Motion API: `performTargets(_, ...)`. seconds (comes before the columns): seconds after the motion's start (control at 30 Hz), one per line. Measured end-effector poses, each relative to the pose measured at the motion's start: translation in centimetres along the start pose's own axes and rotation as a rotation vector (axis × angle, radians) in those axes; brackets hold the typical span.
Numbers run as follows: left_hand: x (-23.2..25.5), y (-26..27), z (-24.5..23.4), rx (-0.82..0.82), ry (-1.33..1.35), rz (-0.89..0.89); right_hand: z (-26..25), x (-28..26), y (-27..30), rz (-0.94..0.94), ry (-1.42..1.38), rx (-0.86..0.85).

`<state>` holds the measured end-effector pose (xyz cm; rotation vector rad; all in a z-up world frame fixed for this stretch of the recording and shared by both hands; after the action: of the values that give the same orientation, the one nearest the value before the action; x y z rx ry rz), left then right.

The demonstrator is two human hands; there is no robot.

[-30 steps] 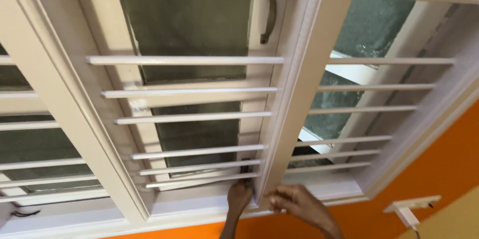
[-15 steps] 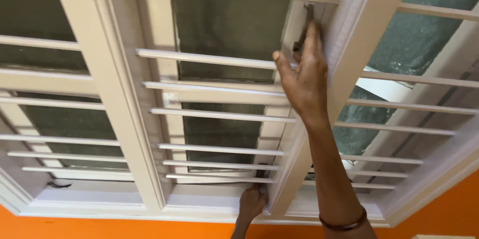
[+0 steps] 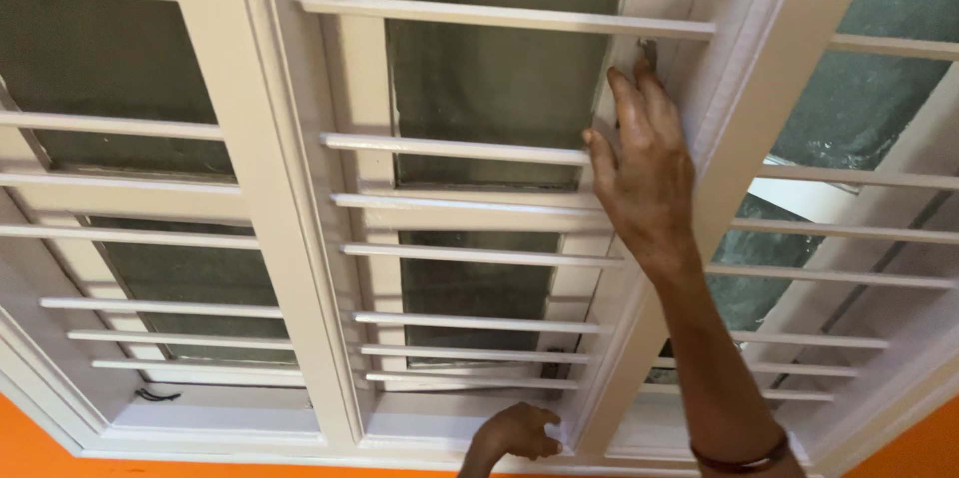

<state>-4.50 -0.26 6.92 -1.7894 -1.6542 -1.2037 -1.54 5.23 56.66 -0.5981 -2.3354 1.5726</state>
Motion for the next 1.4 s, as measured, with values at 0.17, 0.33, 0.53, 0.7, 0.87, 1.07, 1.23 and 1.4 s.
performTargets(0.17, 11.8, 9.6, -9.7, 0.356, -0.179, 0.259, -0.7, -0.9, -0.9, -0.055, 0.176, 0.009)
performTargets(0.33, 24.1, 21.7, -17.7, 1.019, -0.413, 0.599, 2.8, -1.7, -2.3, -0.278, 0.661, -0.238)
performTargets(0.53, 29.6, 26.6, -21.5, 1.395, -0.870, 0.756, 6.5, 1.1, -4.5, -0.691, 1.227, -0.587)
performTargets(0.7, 28.7, 23.0, -25.2, 1.323, -0.806, 0.627, 8.1, 2.8, -3.7, -0.735, 1.348, -0.819)
performTargets(0.87, 26.8, 20.9, -25.5, 1.311, -0.795, 0.631, 8.6, 3.9, -4.0, -0.606, 1.247, -0.759)
performTargets(1.07, 26.4, 20.7, -25.1, 1.372, -0.806, 0.618, 9.6, 4.7, -2.9, -0.480, 1.270, -0.600)
performTargets(1.23, 26.4, 20.7, -25.0, 1.329, -0.814, 0.552, 10.8, 6.4, -2.5, -0.363, 1.398, -0.637)
performTargets(1.4, 26.0, 20.4, -24.8, 1.297, -0.811, 0.502, 12.2, 7.7, -2.6, -0.329, 1.551, -0.615)
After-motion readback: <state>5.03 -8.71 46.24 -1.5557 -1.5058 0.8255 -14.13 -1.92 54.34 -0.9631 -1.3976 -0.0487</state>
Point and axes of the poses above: each hand's wrist, its own y-axis away from the middle knuckle, its own z-axis out of the palm, x = y × z, the point moved 9 cm from there along -y, towards the middle knuckle, and after that the axes turned 1 degree about y, right-handed, at the moved point
